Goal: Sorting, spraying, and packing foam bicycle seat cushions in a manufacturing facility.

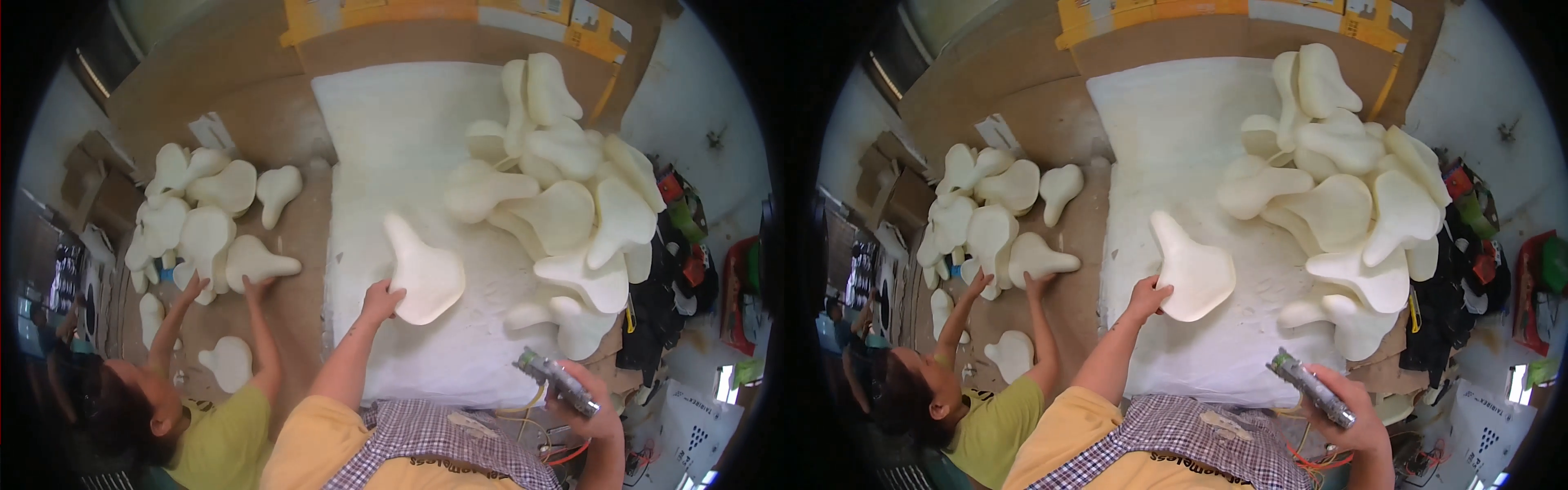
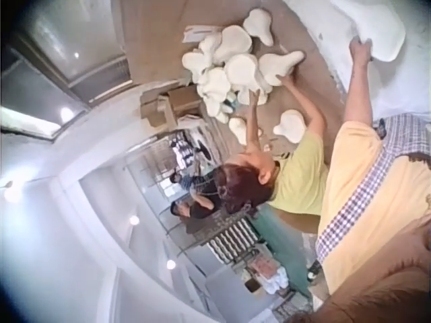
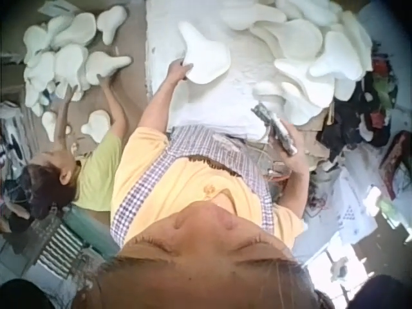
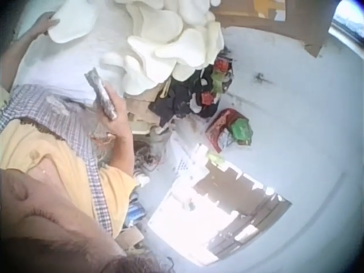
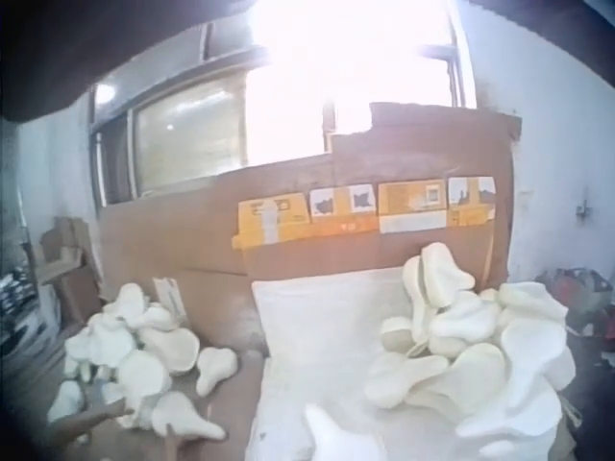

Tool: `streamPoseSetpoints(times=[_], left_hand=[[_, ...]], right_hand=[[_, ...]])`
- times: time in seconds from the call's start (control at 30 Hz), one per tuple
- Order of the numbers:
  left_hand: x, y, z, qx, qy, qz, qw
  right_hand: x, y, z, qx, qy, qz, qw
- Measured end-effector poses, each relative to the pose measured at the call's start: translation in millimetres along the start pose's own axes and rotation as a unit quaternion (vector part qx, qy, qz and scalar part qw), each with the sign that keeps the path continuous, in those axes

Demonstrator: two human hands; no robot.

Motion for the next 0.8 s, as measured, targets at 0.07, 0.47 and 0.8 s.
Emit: streamPoseSetpoints(times=[0.07, 0.47, 0.8], left_hand=[[8, -10, -11, 0.003, -0.012, 0.007, 1.000], [37, -147, -122, 0.106, -0.043, 0.109, 0.987], [22, -36, -13, -0.167, 0.145, 0.199, 0.955]], right_hand=[[-9, 6, -12, -0.022, -0.021, 0.012, 0.999], [13, 6, 29, -0.052, 0.042, -0.002, 0.998], [41, -37, 73, -0.013, 0.059, 0.028, 0.998]])
Point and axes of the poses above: each hand's wrist, its own x-axis away from the middle knuckle, its own y-axis out of the palm, z = x × y, the point moved 1 cm from there along -x, towards the middle knuckle, and after that the axes turned 8 degrees about x, right-handed, at the moved point
